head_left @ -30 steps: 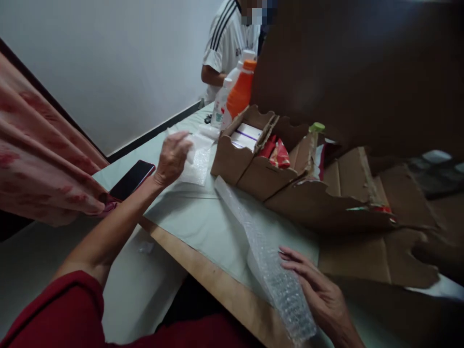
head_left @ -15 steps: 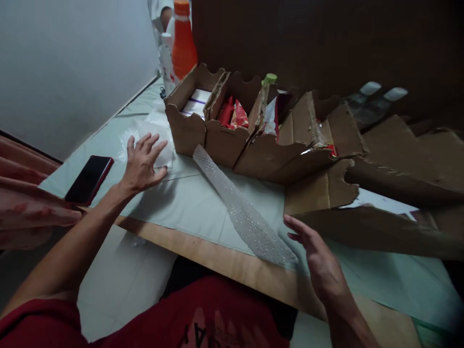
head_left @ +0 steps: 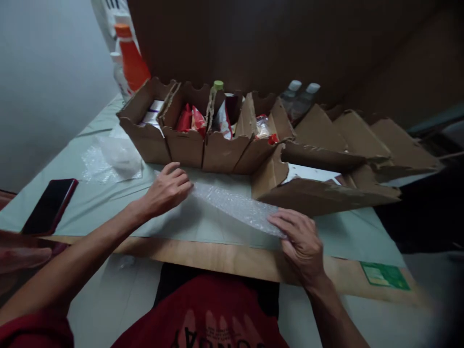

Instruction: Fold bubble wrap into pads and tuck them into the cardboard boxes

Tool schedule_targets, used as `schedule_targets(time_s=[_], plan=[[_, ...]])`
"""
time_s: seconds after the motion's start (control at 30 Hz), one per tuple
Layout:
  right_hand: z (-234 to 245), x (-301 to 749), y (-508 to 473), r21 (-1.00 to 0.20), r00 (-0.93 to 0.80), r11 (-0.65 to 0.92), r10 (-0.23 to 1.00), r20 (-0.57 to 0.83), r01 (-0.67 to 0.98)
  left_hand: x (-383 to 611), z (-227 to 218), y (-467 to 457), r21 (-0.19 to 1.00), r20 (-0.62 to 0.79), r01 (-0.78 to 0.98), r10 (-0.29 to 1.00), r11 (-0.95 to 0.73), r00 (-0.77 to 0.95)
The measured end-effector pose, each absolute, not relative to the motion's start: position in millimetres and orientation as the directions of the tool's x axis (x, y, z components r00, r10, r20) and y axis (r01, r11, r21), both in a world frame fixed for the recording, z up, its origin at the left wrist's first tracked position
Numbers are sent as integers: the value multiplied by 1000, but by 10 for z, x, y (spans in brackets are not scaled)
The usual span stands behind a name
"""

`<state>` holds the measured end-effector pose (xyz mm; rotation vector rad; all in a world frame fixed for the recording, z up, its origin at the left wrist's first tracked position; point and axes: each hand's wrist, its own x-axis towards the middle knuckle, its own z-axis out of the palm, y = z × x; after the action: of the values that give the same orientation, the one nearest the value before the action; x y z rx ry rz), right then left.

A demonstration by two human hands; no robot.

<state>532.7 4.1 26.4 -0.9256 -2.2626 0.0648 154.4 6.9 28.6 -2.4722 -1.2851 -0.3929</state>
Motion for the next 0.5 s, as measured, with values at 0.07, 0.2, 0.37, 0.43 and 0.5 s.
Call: schedule_targets(time_s=[0.07, 0.2, 0.37, 0.43, 0.5], plan=[[227, 5537, 12, -217, -535, 729, 640, 552, 649, 1643, 189, -160, -138, 441, 804, 691, -579, 573], [-78, 6006, -53, -11, -617, 646, 733, 288, 763, 1851, -35, -555, 45, 329, 746, 715, -664, 617], [-142, 6277, -198, -37, -470, 500, 834, 290, 865, 2038, 31, -664, 180, 390, 782, 773, -597, 500], [-61, 6001, -202, -171, -436, 503, 842, 317, 847, 2157, 68, -582, 163, 449, 804, 769, -572, 456], [-13, 5496, -168, -303, -496, 574, 815, 298, 761, 2286, 40, -481, 158, 458, 835, 788, -528, 412]])
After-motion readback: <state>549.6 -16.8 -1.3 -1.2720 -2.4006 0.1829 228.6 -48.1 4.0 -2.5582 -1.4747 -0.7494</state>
